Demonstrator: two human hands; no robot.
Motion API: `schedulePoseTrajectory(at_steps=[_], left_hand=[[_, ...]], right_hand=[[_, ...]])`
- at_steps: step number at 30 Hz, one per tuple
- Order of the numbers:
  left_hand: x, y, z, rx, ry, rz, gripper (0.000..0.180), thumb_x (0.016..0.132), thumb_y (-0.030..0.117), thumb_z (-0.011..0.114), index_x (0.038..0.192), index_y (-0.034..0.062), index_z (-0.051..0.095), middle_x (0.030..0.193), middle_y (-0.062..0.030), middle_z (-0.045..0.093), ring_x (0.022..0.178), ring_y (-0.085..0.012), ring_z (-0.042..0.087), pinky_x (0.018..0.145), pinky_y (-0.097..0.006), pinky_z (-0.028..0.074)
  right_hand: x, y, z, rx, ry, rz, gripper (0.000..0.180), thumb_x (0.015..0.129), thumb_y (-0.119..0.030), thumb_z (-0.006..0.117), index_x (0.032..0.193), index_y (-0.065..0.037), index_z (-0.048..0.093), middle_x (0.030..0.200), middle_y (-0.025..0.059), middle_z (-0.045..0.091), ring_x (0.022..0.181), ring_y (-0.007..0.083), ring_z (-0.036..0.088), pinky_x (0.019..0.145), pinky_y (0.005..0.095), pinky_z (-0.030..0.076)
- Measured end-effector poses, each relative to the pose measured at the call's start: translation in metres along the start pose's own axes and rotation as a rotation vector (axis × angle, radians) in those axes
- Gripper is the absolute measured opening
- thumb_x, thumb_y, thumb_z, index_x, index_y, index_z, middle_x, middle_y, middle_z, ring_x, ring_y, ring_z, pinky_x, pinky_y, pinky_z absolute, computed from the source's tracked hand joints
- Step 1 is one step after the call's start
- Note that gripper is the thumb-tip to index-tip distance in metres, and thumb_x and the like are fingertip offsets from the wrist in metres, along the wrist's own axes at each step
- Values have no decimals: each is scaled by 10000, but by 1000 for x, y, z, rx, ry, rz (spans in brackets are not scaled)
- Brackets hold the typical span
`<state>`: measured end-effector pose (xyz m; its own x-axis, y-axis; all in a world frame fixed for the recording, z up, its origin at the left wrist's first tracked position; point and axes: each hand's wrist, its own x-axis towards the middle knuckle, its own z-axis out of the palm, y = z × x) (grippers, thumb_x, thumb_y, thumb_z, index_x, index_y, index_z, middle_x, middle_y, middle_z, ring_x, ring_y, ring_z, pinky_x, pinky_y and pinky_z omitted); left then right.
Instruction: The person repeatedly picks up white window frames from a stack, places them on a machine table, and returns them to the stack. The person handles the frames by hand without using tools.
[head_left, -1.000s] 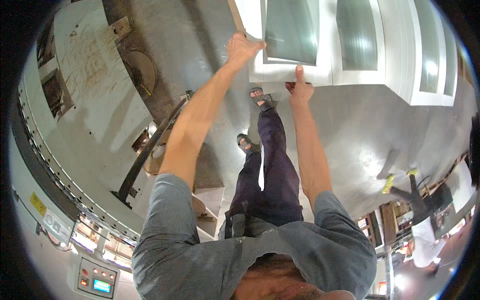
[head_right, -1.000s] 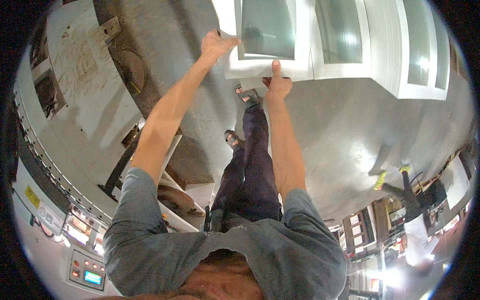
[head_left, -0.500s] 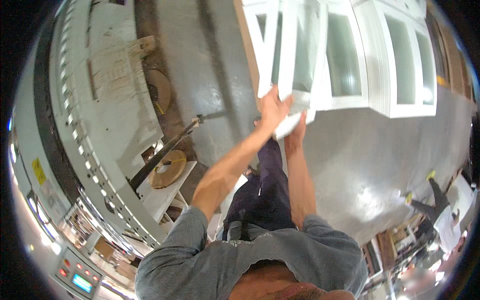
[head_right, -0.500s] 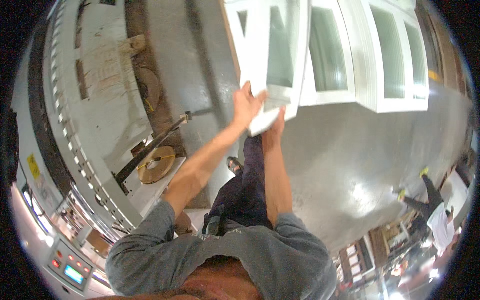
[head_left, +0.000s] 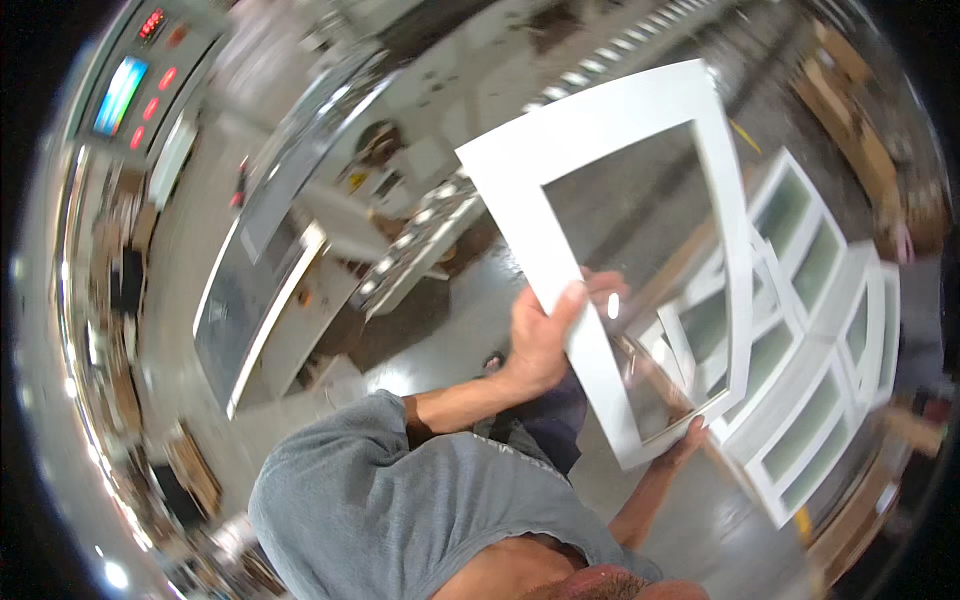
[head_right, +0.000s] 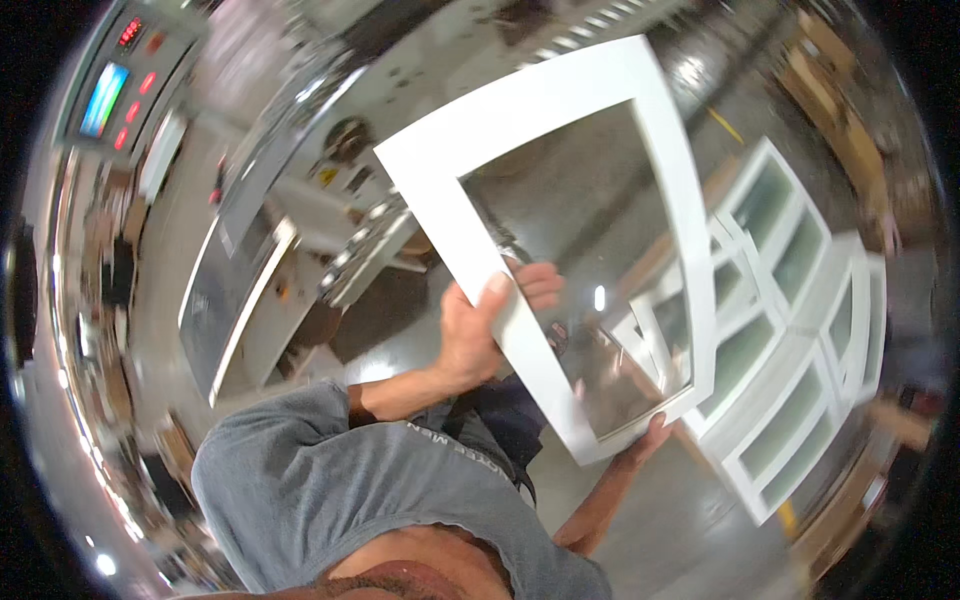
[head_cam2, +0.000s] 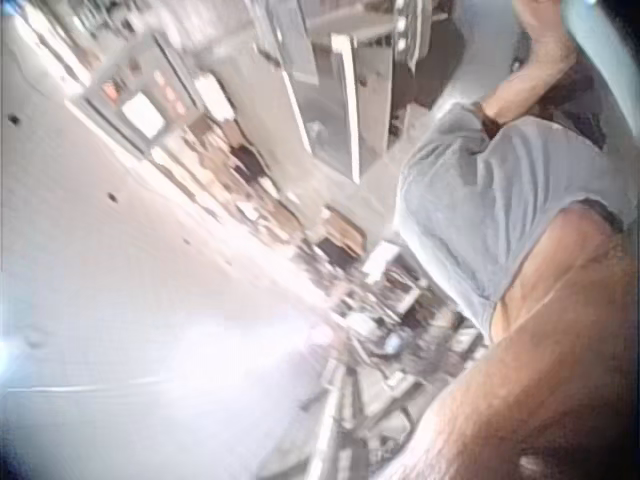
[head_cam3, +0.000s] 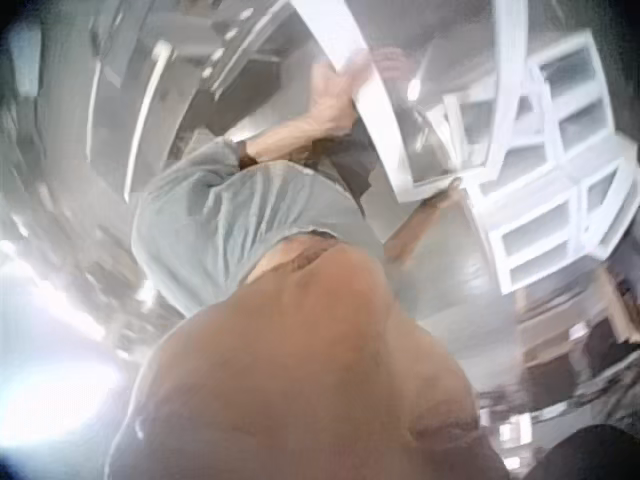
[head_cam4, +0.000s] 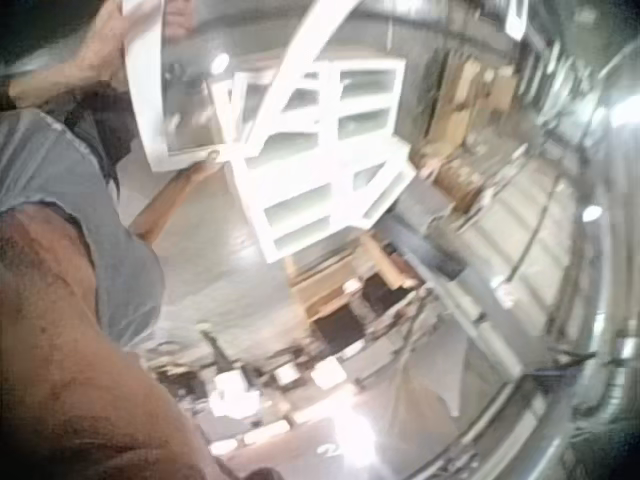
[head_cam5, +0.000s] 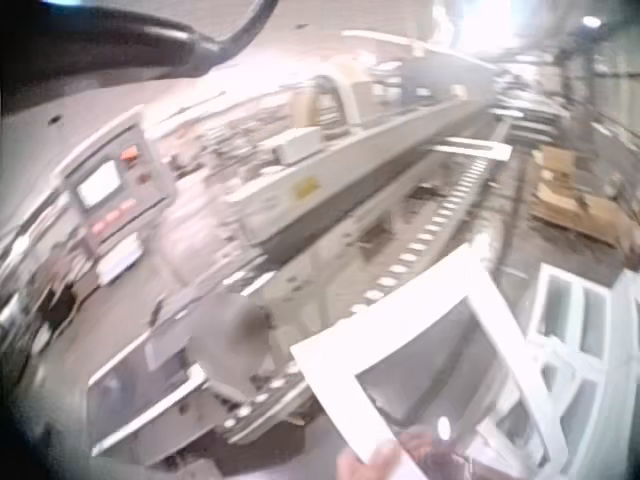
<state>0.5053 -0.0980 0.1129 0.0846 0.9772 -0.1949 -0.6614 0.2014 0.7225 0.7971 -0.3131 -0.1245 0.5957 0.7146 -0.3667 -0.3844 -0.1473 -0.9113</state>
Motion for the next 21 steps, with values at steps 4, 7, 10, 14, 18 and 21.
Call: schedulePoseTrajectory(at_steps=[4,7,10,14,18,21], left_hand=[[-41,82,-94,96,336,224,344,953,188,546,1135,-82,435,1119,-329,579,977,-377,652,805,-431,588],[-63,129,-157,69,519,341,353,961,162,530,1155,-107,409,1115,-309,589,964,-370,656,786,-414,597],[-62,158,-221,-20,542,341,324,968,123,507,1151,-125,406,1117,-309,585,956,-377,655,787,-421,599],[-48,192,-297,-149,560,342,333,968,75,478,1175,-166,377,1104,-338,571,934,-403,653,722,-425,622],[-6,230,-350,-161,526,313,377,969,68,463,1201,-205,346,1090,-356,568,903,-406,659,714,-411,630],[21,251,-393,-194,428,271,415,983,83,442,1256,-203,317,1169,-342,532,979,-399,638,782,-402,624]], right_hand=[[-66,-60,141,-146,-41,21,675,897,-236,597,1424,52,289,1334,196,435,1177,300,468,967,409,406],[-96,-69,207,-107,-207,28,803,821,-258,715,1430,49,292,1334,172,452,1173,276,476,1004,376,381],[-114,-69,258,-100,-338,-11,753,828,-239,718,1405,48,330,1288,161,496,1115,256,523,950,367,425],[-142,-63,317,-68,-490,-6,606,867,-197,681,1349,44,404,1201,163,555,996,254,594,844,365,502],[-171,-46,377,6,-476,-62,534,880,-170,663,1302,54,425,1146,158,569,964,264,601,816,386,517],[-181,-24,414,63,-463,-36,558,882,-197,666,1306,49,400,1183,166,546,1012,274,583,843,393,508]])
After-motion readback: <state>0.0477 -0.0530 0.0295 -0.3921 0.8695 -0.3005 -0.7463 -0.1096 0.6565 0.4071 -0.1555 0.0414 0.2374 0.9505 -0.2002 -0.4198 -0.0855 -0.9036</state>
